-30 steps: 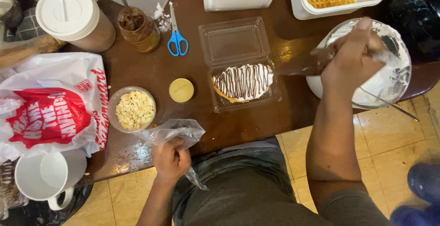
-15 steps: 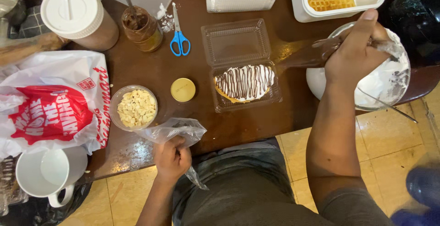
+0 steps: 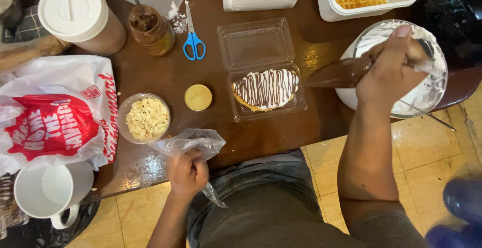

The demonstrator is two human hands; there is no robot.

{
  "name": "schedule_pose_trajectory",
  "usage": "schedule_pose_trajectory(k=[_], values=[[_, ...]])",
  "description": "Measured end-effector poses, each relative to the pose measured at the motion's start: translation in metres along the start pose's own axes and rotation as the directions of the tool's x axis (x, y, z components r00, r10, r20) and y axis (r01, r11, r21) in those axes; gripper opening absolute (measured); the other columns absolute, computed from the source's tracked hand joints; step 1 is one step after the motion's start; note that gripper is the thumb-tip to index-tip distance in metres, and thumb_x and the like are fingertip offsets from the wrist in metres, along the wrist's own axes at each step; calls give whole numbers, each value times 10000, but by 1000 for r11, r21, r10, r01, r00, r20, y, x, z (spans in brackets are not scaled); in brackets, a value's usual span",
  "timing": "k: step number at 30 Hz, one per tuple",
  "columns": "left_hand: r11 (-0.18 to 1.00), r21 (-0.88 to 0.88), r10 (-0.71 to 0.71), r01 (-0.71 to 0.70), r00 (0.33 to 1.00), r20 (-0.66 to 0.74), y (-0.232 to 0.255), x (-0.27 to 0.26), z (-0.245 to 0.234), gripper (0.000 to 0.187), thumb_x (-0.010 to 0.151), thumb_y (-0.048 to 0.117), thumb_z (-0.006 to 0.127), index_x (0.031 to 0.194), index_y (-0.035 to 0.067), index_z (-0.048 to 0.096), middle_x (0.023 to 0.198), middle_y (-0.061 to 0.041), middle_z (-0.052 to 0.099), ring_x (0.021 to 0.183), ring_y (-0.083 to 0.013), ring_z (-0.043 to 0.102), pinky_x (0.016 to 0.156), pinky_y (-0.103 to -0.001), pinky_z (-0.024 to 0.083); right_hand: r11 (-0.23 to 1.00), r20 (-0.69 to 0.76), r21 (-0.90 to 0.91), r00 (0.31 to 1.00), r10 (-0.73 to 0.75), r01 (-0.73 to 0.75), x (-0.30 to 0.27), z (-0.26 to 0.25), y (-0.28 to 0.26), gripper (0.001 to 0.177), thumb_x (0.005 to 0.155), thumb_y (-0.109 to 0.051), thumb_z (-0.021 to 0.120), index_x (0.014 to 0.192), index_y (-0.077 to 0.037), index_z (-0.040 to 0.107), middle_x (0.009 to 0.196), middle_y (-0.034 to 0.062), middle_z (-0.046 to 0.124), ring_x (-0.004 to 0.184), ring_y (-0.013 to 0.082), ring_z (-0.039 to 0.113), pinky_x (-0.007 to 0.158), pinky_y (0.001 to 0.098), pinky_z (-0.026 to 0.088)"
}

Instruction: The person assembles waffle desserts by placing waffles into clear plastic containers, spreading white cream on top, drizzling chocolate sauce, and sprinkling chopped nuts. The person then closes the containers and stacks them on the table.

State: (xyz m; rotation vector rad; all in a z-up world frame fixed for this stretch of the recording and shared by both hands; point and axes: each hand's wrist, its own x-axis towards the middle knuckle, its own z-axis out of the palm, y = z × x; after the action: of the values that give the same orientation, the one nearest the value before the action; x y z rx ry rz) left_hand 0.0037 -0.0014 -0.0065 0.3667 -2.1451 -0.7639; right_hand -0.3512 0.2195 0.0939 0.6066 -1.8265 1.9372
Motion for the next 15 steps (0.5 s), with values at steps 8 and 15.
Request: schedule_pose_trajectory(k=[8,15], values=[[998,53,46,-43,998,-46,0,0,1,223,746,-84,662,924,44,617,914,-128,650,774,-317,627,686,-403,498,996,20,34,997,-79,78,26,27,33,510,1216,-175,567,735,-44,460,646,97,503,528,146,368,522,325,316],[998,41,51,-50,998,-46,2,3,0,234,731,-89,649,923,41,612,926,-142,647,790,-325,632,693,-403,502,999,73,-21,997,-29,30,-10,-1,-4,551,1231,-220,604,709,-72,508,610,60,525,487,134,448,477,313,367]])
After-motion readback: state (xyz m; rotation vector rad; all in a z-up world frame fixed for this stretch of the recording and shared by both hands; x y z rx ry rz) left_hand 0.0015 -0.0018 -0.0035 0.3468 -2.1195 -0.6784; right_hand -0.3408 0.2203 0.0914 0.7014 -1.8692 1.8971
